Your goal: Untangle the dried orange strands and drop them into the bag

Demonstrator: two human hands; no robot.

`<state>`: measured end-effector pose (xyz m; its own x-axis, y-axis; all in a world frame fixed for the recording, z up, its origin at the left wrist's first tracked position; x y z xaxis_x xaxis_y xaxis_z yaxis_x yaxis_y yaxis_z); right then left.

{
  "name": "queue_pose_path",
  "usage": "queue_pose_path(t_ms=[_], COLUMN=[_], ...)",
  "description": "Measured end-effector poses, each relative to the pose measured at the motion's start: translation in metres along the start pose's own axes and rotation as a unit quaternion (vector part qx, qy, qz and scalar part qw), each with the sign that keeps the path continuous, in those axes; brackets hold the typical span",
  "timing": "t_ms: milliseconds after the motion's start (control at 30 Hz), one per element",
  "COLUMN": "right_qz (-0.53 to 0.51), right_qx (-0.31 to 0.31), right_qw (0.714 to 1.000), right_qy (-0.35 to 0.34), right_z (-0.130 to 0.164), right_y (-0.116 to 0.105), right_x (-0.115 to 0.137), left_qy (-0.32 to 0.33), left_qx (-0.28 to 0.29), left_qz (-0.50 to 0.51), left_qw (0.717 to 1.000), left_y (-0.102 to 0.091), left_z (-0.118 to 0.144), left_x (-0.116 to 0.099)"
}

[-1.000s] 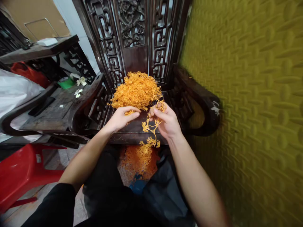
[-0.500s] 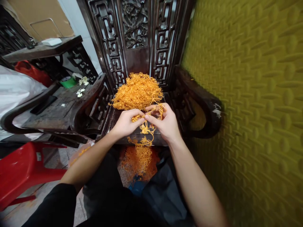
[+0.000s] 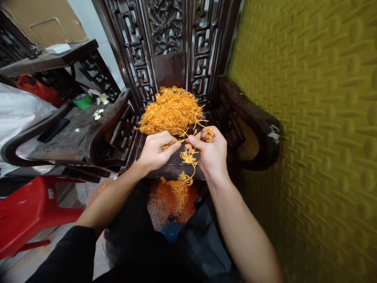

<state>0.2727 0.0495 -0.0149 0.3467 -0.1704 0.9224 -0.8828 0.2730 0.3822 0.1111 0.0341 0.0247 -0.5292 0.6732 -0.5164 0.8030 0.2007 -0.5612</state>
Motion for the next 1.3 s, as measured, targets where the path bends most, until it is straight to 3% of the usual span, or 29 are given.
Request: queue_pose_path(t_ms=[233, 333, 433, 500, 567, 700, 800, 900, 967, 1133, 1300], right_qz=[-0.049, -0.079, -0.114, -0.102, -0.072, -0.002, -0.012, -0.011, 0.004, 0.03, 0.041], right_qx=[-0.092, -0.173, -0.296, -0.25, -0.16, -0.071, -0.075, -0.089, -0.091, -0.093, -0.091], right_qw=[0.99, 0.972, 0.936, 0.955, 0.977, 0.989, 0.991, 0.989, 0.988, 0.985, 0.985], right_qy=[-0.093, -0.14, -0.155, -0.126, -0.119, -0.129, -0.111, -0.114, -0.122, -0.142, -0.143], right_z=[-0.002, -0.027, -0.045, -0.047, -0.035, -0.006, -0.005, -0.011, -0.013, -0.008, -0.006], right_y=[-0.005, -0.045, -0.091, -0.089, -0.065, -0.018, -0.013, -0.02, -0.021, -0.014, -0.009], right_x=[0.002, 0.005, 0.01, 0.012, 0.015, 0.015, 0.008, 0.004, 0.003, 0.003, 0.001], left_qy=[-0.003, -0.01, -0.108, -0.216, -0.294, -0.362, -0.382, -0.371, -0.349, -0.188, -0.069], left_qx=[0.003, -0.017, -0.054, -0.034, -0.004, 0.008, 0.034, 0.061, 0.075, 0.093, 0.123], left_qz=[-0.001, 0.021, 0.098, 0.192, 0.283, 0.366, 0.376, 0.343, 0.292, 0.117, -0.054], left_qw=[1.0, 1.0, 0.988, 0.957, 0.913, 0.857, 0.844, 0.861, 0.887, 0.971, 0.989], left_y=[0.011, 0.0, -0.016, -0.012, 0.002, 0.026, 0.033, 0.032, 0.029, 0.027, 0.041], left_z=[-0.009, -0.012, -0.013, -0.011, -0.009, -0.008, -0.005, -0.003, -0.002, -0.003, 0.003], left_x=[0.002, 0.004, 0.021, 0.036, 0.046, 0.057, 0.06, 0.057, 0.051, 0.024, 0.005])
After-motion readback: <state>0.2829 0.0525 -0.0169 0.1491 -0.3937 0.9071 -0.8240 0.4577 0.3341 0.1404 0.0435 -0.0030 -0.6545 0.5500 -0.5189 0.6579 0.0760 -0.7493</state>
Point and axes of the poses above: each hand's wrist, its own z-axis away from the middle knuckle, its own y-axis out of the palm, x = y × z, the point moved 6 cm from there along -z, towards the middle knuckle, and after that the axes turned 8 degrees about -x, right-handed, at the moved point
